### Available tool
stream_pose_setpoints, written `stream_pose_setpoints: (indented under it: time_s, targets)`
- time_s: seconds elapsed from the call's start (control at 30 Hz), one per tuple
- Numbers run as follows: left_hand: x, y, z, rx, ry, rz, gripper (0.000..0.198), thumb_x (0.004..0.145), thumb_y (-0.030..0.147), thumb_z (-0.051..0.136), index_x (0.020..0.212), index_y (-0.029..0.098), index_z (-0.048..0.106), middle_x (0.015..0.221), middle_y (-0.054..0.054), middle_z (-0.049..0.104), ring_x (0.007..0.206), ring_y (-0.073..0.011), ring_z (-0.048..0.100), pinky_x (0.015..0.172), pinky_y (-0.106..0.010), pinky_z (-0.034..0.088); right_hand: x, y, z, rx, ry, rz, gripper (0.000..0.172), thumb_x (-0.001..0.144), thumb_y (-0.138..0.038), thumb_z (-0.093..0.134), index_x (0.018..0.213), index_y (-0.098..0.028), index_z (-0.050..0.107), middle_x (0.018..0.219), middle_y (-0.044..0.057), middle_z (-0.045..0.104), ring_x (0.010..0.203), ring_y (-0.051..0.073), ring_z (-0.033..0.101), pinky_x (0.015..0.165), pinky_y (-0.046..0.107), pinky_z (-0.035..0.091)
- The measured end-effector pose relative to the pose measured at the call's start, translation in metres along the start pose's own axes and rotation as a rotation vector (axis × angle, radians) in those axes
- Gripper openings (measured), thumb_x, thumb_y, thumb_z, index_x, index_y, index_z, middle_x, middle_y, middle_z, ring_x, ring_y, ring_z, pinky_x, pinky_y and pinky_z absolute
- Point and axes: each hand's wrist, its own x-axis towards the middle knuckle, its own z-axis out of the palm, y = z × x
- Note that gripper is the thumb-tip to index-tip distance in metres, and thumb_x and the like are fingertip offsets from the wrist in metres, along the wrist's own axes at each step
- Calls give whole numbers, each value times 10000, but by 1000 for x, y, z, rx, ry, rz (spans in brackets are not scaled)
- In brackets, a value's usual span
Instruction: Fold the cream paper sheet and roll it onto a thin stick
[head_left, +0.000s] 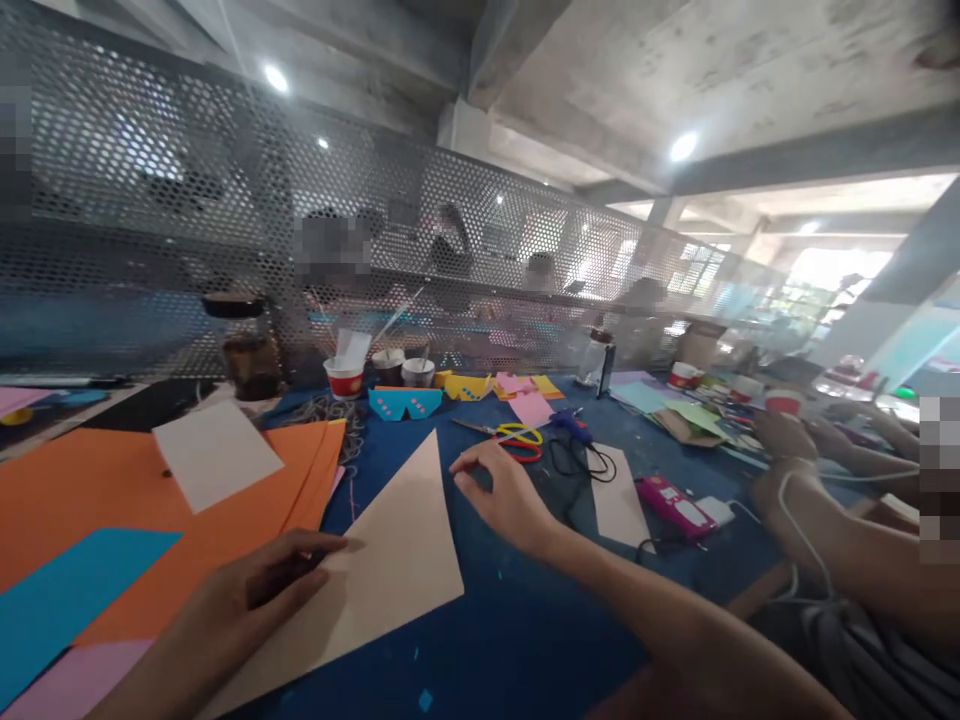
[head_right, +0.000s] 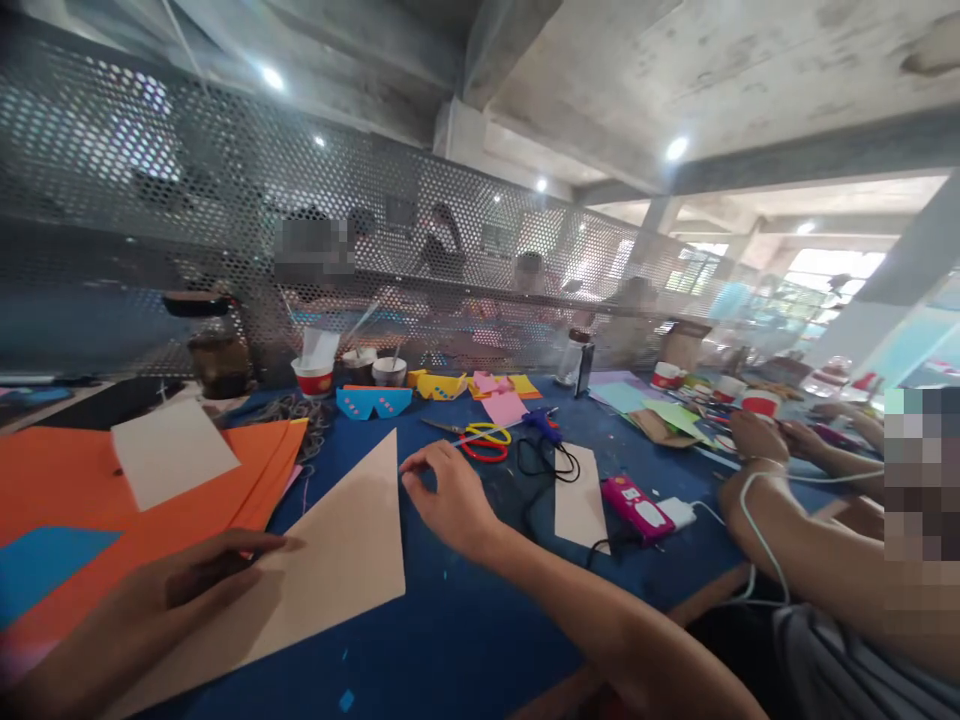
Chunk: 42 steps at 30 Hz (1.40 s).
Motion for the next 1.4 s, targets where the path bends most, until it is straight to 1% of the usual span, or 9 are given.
stream_pose_setpoints:
  time_s: [0.27, 0.43, 0.5, 0.6, 0.73, 0.87, 1.07, 1.17, 1.4]
  targets:
    - [6, -34, 6, -46, 58, -21, 571, 860, 870, 634, 1161, 449, 878, 1280, -6, 865, 1238, -416, 792, 995, -506, 697, 44, -39, 4, -120, -375, -51, 69, 1037, -242, 716, 1028, -214, 778, 1088, 59, 800, 1026, 210, 745, 920, 329, 550]
    - [0, -22, 8, -10, 52, 6, 540, 886, 816, 664, 1159, 404, 880, 1245, -34, 872, 1185, -406, 807, 971, -459, 699, 89, -46, 53, -149, -404, -72, 136, 1084, -323, 678, 1081, -225, 773, 1158, 43, 815, 1060, 206, 753, 887, 299, 537]
    - [-4, -9, 10, -12, -38, 1, 526, 919, 772, 675, 1197, 368, 864, 1291, -45, 860, 1211, -376, 799, 989, -408, 684, 106, -53, 74, -165, -409, -84, 157, 1091, -343, 671, 1092, -216, 763, 1173, 45, 814, 1071, 204, 752, 889, 293, 535]
    - [-9, 4, 13, -104, 6, 39, 463, 959, 707, 644, 1135, 336, 858, 1220, -52, 872, 1158, -355, 811, 949, -397, 680, 131, -67, 103, -190, -452, -90, 195, 1090, -384, 678, 1104, -203, 748, 1204, 61, 813, 1098, 224, 751, 918, 314, 546]
    - [-12, 13, 16, -166, -21, 91, 337, 989, 566, 650, 1110, 321, 848, 1230, -48, 864, 1191, -323, 797, 1034, -412, 642, 157, -82, 144, -264, -516, -99, 401, 1066, -543, 696, 1230, -178, 714, 1345, 129, 782, 1243, 313, 729, 1028, 420, 569]
    - [-14, 19, 17, -174, -29, 115, 315, 988, 504, 641, 1108, 285, 833, 1215, -73, 860, 1176, -317, 793, 1034, -428, 636, 168, -87, 189, -405, -560, -93, 748, 1008, -702, 689, 1414, -78, 620, 1516, 288, 669, 1406, 440, 641, 1144, 585, 525]
    - [-13, 20, 19, -190, -26, 133, 288, 966, 460, 652, 1103, 279, 830, 1211, -80, 862, 1163, -313, 799, 1045, -440, 632, 170, -84, 224, -400, -524, -47, 806, 878, -581, 870, 1436, -74, 584, 1525, 309, 653, 1436, 441, 629, 1196, 614, 492]
    - [-12, 20, 19, -179, -40, 134, 303, 968, 462, 650, 1120, 275, 834, 1249, -88, 857, 1194, -318, 793, 1054, -438, 629, 171, -85, 220, -377, -536, 12, 753, 840, -527, 899, 1379, -71, 638, 1475, 310, 692, 1357, 439, 693, 1105, 556, 573]
    - [-10, 19, 18, -178, -62, 123, 313, 982, 491, 659, 1119, 274, 837, 1245, -75, 855, 1206, -314, 788, 1048, -406, 626, 165, -85, 202, -281, -569, 53, 217, 867, -345, 832, 1011, -198, 767, 1139, 123, 846, 1089, 349, 799, 859, 385, 630]
